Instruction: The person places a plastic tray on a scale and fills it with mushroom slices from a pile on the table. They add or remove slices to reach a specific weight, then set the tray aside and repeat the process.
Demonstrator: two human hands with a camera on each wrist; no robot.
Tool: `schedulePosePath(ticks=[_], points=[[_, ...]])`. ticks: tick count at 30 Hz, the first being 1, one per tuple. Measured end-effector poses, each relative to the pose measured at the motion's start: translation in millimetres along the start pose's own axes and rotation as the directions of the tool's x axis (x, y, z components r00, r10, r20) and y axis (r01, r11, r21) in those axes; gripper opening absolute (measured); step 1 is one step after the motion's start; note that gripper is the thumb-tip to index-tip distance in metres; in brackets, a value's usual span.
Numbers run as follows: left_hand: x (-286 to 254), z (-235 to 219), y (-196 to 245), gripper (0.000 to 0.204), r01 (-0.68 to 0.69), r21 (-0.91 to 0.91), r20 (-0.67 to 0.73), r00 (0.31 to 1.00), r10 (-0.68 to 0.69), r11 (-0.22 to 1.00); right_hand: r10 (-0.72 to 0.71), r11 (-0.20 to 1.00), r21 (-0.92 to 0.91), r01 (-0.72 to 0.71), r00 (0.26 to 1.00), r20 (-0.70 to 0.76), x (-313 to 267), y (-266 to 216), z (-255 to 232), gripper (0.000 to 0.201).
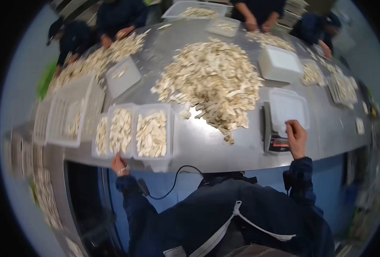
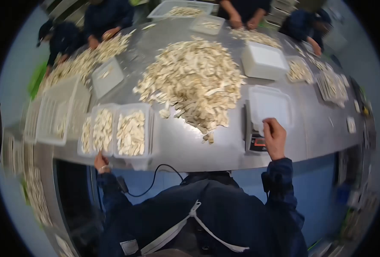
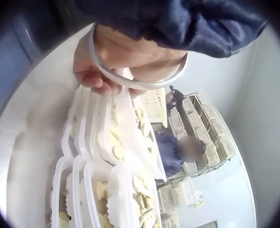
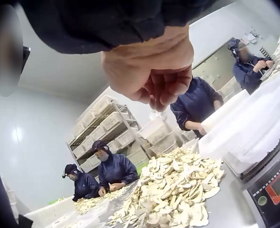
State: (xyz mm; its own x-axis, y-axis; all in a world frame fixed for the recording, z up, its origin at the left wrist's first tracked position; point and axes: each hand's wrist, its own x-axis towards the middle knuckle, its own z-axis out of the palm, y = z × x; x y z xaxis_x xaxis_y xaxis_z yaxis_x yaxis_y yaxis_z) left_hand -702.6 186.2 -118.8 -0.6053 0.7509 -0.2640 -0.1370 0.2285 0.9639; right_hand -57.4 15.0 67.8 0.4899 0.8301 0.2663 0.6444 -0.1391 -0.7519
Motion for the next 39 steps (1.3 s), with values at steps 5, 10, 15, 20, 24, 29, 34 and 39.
schedulePosePath(ticks=[5, 10, 15, 20, 24, 29, 34, 39], points=[[1.6, 2.2, 9.6, 0.028, -0.016, -0.018, -0.047, 0.999, 0.015, 1.0, 0.017, 1.0, 0.026, -0.016, 0.999, -0.04, -3.9, 2.6, -6.1, 0.008], [-20.7, 18.1, 40.8, 0.024, -0.061, -0.119, -0.08, 0.995, 0.051, 0.991, 0.064, 0.997, 0.036, -0.061, 0.996, -0.067, -18.7, 9.6, -12.6, 0.009], [-31.0, 4.7, 58.6, 0.022, -0.249, -0.009, -0.049, 0.968, 0.248, 0.969, 0.001, 0.999, -0.046, -0.007, 0.991, -0.131, -18.6, 26.1, -33.7, 0.009], [-99.8, 23.1, 118.3, 0.02, -0.333, -0.053, 0.105, 0.936, 0.337, 0.942, 0.019, 0.997, -0.073, -0.034, 0.981, -0.195, 1.2, 62.1, -71.2, 0.01], [-169.5, 81.5, 142.7, 0.021, -0.431, -0.001, 0.358, 0.842, 0.403, 0.902, 0.059, 0.998, -0.006, -0.06, 0.984, -0.171, 30.7, 92.3, -108.7, 0.013], [-277.9, 211.5, 128.7, 0.019, -0.077, -0.113, 0.629, 0.766, 0.131, 0.991, 0.179, 0.943, 0.263, -0.202, 0.978, 0.109, 68.1, 142.2, -144.3, 0.018], [-387.7, 335.0, 103.5, 0.013, -0.008, -0.005, 0.814, 0.581, 0.009, 1.0, 0.17, 0.809, 0.466, -0.359, 0.901, 0.398, 101.3, 157.1, -138.0, 0.027], [-427.0, 405.4, 66.9, 0.011, 0.005, 0.037, 0.871, 0.49, -0.035, 0.999, 0.155, 0.802, 0.474, -0.364, 0.892, 0.424, 125.1, 190.9, -143.5, 0.025]])
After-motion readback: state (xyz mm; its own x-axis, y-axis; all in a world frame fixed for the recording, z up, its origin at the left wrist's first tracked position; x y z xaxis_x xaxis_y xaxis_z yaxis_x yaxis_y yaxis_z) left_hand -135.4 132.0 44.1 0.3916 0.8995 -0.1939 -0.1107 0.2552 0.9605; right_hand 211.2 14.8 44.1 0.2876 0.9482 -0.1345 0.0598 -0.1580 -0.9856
